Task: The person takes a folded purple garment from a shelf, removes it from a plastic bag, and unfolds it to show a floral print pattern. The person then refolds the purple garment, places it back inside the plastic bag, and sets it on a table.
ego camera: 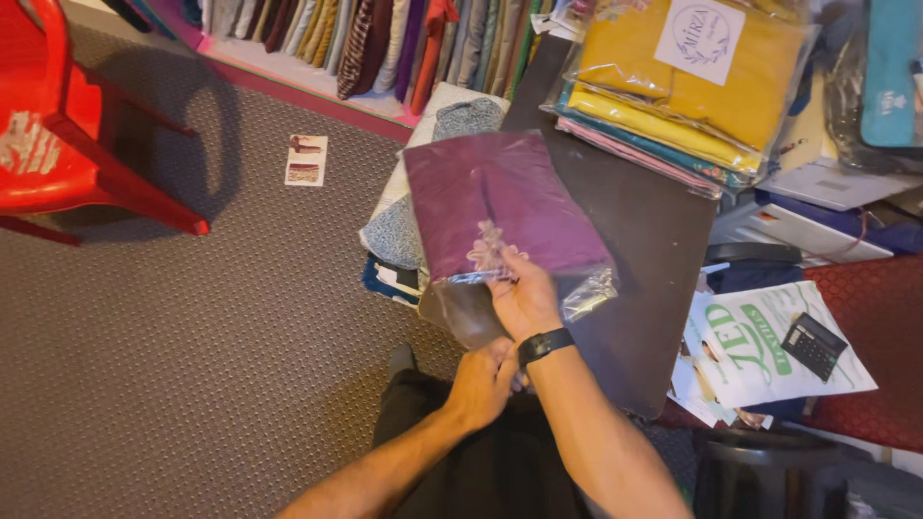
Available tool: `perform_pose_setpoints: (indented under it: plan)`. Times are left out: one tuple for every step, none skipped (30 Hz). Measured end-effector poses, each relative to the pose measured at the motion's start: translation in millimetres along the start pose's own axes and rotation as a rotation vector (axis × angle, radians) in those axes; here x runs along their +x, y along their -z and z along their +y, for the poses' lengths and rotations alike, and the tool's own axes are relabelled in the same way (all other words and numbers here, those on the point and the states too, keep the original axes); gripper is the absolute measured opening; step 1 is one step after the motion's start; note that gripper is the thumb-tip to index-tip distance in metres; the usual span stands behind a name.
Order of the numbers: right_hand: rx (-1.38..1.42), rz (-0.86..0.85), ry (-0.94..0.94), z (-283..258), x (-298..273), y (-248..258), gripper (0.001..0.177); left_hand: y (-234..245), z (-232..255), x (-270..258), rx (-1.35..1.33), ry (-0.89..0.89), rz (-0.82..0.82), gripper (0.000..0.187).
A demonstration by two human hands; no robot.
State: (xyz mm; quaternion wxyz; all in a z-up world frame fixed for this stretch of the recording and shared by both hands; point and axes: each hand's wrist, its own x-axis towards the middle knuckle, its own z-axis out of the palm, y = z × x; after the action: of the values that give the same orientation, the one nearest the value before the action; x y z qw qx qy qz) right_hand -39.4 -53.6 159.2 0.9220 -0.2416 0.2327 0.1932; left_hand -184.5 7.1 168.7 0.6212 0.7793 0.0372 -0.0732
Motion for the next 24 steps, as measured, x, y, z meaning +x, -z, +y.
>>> perform_pose_setpoints:
  plan:
    - [-0.001,-0.003,-0.005,-1.2,0.2,-1.5,0.024,1.9,-0.6,1.3,0.001,0.002,0.006,0.037]
    - [-0.006,0.048,0.009,-5.6,0.6,-2.8,0.016,2.4,-0.5,4.5,0.014,-0.046,-0.006,0.037]
    - [-0.011,0.098,0.024,-10.4,1.2,-3.8,0.011,2.6,-0.4,8.2,0.027,-0.094,-0.017,0.038]
    - [-0.013,0.099,0.022,-17.9,-8.4,-3.8,0.011,-3.6,-5.2,10.3,0.025,-0.092,-0.015,0.038]
    - [-0.061,-0.015,-0.007,-25.4,-17.9,-3.9,0.022,-9.8,-10.1,12.4,0.045,-0.135,-0.055,0.034]
    - [-0.104,-0.128,-0.029,-31.5,-27.9,-5.3,0.035,-13.1,-15.0,14.3,0.068,-0.183,-0.101,0.03]
    - [-0.102,-0.128,-0.025,-36.0,-31.7,3.1,0.035,-10.2,-20.7,16.1,0.069,-0.185,-0.105,0.03]
    - [-0.095,-0.076,-0.006,-44.4,-36.6,14.6,0.024,-12.7,-25.8,18.0,0.079,-0.13,-0.29,0.021]
    - [-0.088,-0.025,0.012,-53.2,-41.4,25.8,0.014,-15.5,-30.6,20.2,0.089,-0.075,-0.475,0.014]
    - [-0.087,-0.029,0.013,-59.4,-31.6,48.6,0.014,-12.5,-47.7,22.0,0.093,-0.077,-0.473,0.014]
    - [-0.083,0.139,-0.014,-65.6,-21.8,71.3,0.011,-9.7,-64.8,23.6,0.151,-0.047,-0.526,0.014]
    - [-0.076,0.318,-0.038,-72.5,-17.6,99.3,0.01,-11.2,-82.6,20.9,0.204,-0.015,-0.588,0.02]
    - [-0.073,0.325,-0.034,-76.4,-21.7,112.8,0.01,-4.1,-78.9,19.1,0.203,-0.015,-0.596,0.02]
    - [-0.034,0.308,-0.055,-80.4,-21.2,123.0,0.022,6.2,-74.6,22.5,0.177,0.134,-0.503,0.015]
    - [0.005,0.292,-0.076,-84.4,-20.8,133.0,0.035,16.6,-69.9,25.9,0.151,0.28,-0.405,0.014]
    - [0.01,0.295,-0.071,-83.4,-16.9,132.1,0.035,27.1,-75.1,31.1,0.154,0.279,-0.413,0.014]
    - [-0.006,0.285,-0.071,-82.3,-13.1,131.7,0.036,37.3,-80.6,36.1,0.116,0.287,-0.246,0.015]
    - [-0.024,0.275,-0.067,-84.2,-9.0,133.3,0.038,44.1,-86.6,42.8,0.076,0.291,-0.079,0.016]
    - [-0.02,0.279,-0.06,-85.4,2.3,156.1,0.038,44.5,-94.5,56.0,0.077,0.288,-0.088,0.016]
    - [-0.112,0.264,-0.056,-83.9,15.9,175.6,0.034,49.2,-101.8,69.4,0.068,0.294,0.013,0.014]
    - [-0.204,0.25,-0.051,-82.0,29.3,194.5,0.03,54.4,-108.7,82.5,0.059,0.3,0.114,0.014]
    - [-0.201,0.249,-0.054,-88.7,16.6,173.8,0.03,59.2,-92.2,88.3,0.063,0.302,0.115,0.014]
    - [-0.288,0.232,0.146,-95.6,4.1,152.9,0.015,64.0,-75.7,94.3,-0.006,0.314,0.15,0.014]
    - [-0.373,0.211,0.35,-104.1,-7.3,131.2,0.025,68.8,-58.3,103.1,-0.074,0.321,0.183,0.015]
